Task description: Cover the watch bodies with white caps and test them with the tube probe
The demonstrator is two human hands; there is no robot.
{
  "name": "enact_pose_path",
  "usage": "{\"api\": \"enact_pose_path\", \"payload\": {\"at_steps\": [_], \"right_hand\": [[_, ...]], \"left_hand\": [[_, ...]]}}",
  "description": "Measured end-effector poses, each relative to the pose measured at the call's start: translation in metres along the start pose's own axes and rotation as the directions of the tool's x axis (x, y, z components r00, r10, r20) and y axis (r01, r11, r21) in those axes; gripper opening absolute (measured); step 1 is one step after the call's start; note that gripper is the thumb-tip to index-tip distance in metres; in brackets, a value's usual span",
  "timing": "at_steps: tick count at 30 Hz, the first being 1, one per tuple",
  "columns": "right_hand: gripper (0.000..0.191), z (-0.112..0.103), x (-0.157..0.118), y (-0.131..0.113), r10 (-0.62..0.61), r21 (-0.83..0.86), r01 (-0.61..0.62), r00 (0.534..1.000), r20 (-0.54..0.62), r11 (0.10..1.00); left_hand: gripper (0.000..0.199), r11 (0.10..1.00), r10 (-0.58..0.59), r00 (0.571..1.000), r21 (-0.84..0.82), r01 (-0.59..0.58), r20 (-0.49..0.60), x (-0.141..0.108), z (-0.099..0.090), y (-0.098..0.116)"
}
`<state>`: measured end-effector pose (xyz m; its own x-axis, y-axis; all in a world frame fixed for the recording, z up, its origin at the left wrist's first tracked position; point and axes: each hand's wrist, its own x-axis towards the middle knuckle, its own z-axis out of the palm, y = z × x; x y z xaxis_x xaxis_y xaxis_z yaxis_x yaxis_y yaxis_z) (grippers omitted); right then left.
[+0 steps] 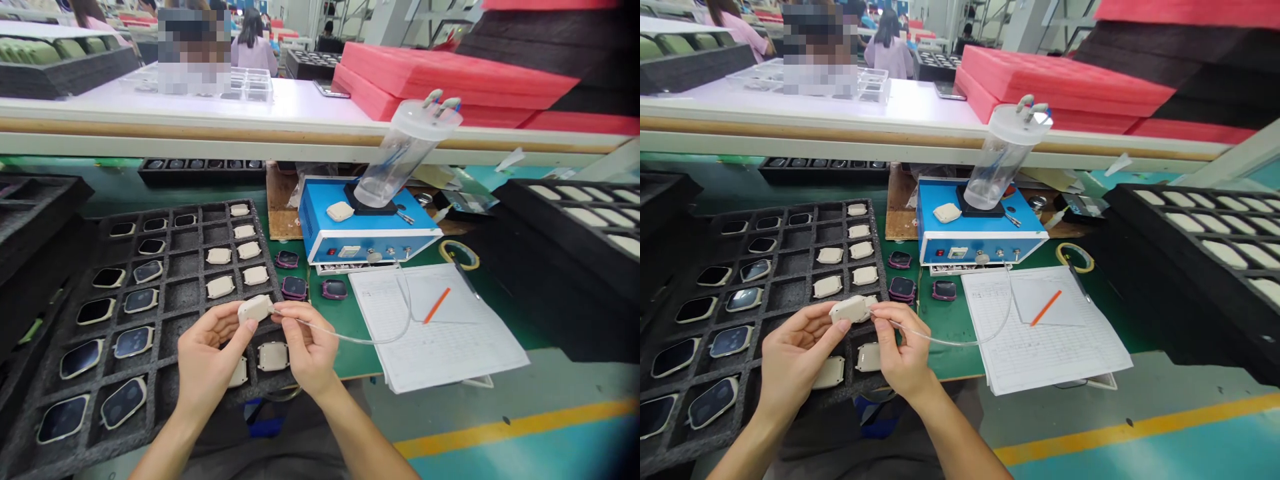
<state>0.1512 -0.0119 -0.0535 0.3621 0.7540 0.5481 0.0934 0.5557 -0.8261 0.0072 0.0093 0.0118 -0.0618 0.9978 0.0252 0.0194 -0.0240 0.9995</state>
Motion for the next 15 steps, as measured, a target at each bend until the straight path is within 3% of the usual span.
{"api": "enact_pose_path", "payload": {"at_steps": [15], "right_hand": [[0.021,-0.0002,-0.0012,0.0006,0.027,0.012,-0.027,1.0,0.002,1.0]], "left_hand": [[0.036,1.0,0.027,1.0,-0.003,-0.027,-0.004,0.0017,-0.0009,-0.0022]]}}
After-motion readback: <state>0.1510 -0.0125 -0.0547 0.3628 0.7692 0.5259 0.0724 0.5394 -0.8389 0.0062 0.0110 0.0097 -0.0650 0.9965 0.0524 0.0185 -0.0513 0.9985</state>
